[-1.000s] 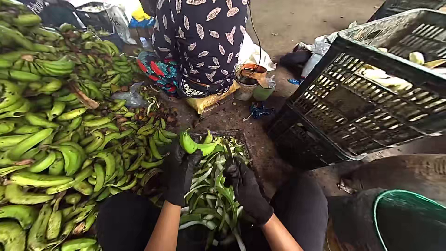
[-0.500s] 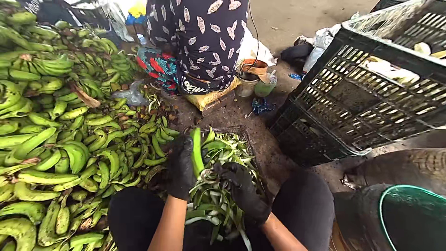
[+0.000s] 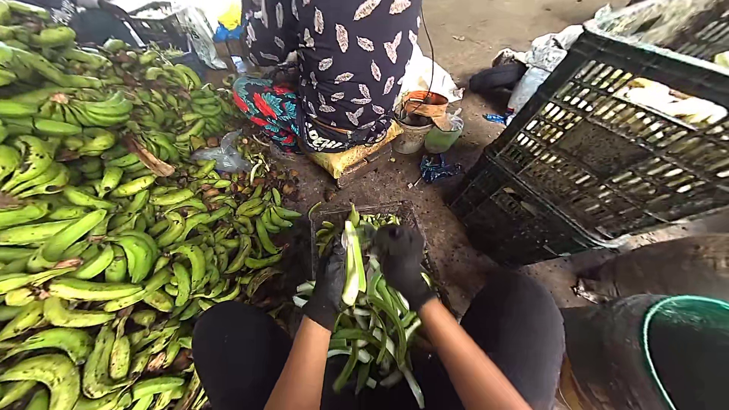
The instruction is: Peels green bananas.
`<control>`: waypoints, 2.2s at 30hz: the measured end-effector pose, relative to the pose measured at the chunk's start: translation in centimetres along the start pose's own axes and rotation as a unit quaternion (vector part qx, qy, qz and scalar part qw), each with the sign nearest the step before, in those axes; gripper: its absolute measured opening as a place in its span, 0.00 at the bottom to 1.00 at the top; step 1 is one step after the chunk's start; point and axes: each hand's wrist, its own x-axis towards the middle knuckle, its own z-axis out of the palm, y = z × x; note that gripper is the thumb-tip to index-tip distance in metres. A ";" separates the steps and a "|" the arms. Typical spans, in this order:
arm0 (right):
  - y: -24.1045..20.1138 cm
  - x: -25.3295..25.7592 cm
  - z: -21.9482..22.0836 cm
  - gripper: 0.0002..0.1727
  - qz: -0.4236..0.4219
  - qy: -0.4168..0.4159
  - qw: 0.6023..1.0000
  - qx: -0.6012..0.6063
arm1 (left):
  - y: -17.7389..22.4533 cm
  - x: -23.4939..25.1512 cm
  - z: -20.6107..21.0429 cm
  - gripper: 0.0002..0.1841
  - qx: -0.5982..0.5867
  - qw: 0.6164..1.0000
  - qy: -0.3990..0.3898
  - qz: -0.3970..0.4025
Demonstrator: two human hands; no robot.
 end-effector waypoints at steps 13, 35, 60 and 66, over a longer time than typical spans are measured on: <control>1.1 2.6 0.0 0.16 0.051 -0.043 0.998 0.022 | 0.3 -0.5 0.7 0.26 0.226 0.970 -0.012 0.087; -1.2 -5.2 1.2 0.20 -0.021 0.037 0.998 0.037 | 1.2 3.0 1.1 0.22 -0.209 0.972 0.086 -0.056; 2.2 -0.1 -1.4 0.35 0.211 -0.061 0.898 0.380 | 0.9 2.5 -1.5 0.17 -0.033 0.996 0.032 0.072; -1.2 -0.2 -4.1 0.25 0.290 -0.232 0.824 0.428 | 1.6 2.5 3.4 0.24 0.098 0.991 0.038 0.079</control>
